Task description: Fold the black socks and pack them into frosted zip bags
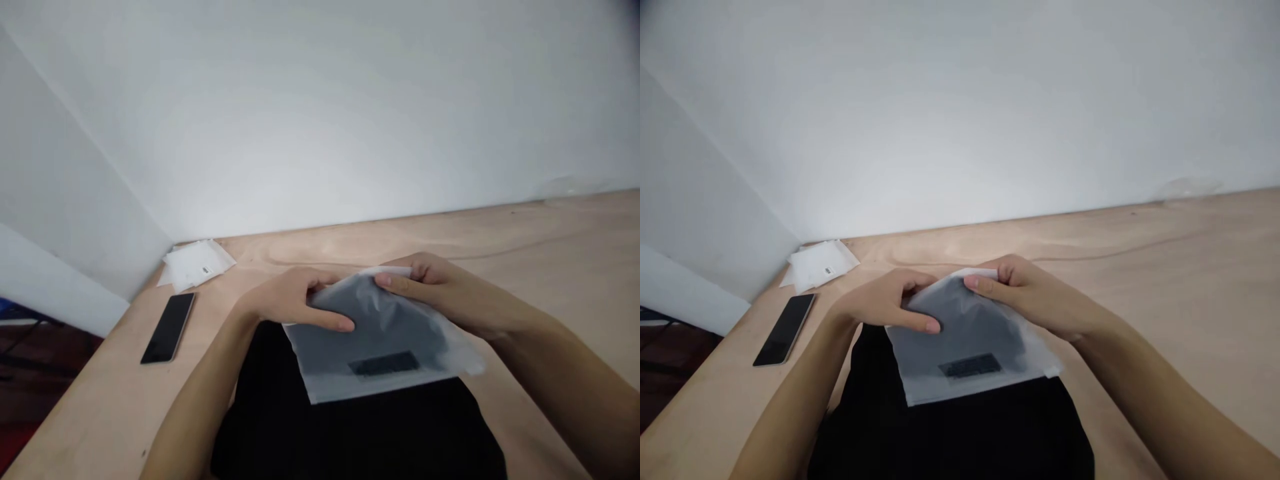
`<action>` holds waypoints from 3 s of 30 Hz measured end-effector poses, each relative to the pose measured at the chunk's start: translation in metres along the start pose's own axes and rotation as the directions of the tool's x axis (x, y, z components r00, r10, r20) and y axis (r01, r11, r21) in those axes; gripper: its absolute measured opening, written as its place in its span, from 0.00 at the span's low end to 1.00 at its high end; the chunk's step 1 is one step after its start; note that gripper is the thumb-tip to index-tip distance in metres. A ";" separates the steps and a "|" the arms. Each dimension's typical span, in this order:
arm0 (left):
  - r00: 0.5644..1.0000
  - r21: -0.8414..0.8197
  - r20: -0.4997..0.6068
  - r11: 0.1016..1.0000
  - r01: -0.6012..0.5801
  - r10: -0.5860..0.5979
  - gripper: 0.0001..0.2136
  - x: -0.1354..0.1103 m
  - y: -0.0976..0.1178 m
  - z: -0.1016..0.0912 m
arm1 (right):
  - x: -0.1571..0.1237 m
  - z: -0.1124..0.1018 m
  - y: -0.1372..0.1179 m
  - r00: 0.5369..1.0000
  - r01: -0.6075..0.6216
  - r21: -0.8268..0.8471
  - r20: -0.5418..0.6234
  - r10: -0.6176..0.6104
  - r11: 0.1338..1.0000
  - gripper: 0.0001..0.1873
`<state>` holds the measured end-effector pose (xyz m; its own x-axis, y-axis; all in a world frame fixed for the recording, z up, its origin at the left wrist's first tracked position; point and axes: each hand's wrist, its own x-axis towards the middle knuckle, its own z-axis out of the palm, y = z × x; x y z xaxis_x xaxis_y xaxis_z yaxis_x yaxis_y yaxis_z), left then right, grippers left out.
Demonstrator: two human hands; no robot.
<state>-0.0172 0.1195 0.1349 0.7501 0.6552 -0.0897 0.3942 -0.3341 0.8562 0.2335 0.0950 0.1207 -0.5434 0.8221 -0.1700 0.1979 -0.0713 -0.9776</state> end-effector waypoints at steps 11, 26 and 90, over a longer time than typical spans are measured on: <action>0.919 -0.452 -0.361 0.892 -0.021 -0.161 0.13 0.006 -0.022 0.011 | 0.026 -0.023 0.019 0.788 0.319 0.164 -0.593 -0.165 0.934 0.14; 0.731 0.302 -0.586 0.931 -0.204 0.350 0.12 -0.029 0.033 0.025 | -0.021 0.024 -0.006 0.545 0.352 -0.461 -0.606 -0.579 0.814 0.13; 0.573 0.706 -0.587 0.708 0.016 0.572 0.09 -0.016 0.044 0.070 | -0.014 0.071 0.005 0.857 0.393 -0.552 -0.070 -0.510 0.736 0.05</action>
<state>0.0251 0.0471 0.1383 0.3435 0.5819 0.7371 0.6656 -0.7046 0.2460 0.1839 0.0429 0.1090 -0.5097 0.7806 0.3618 0.3824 0.5822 -0.7175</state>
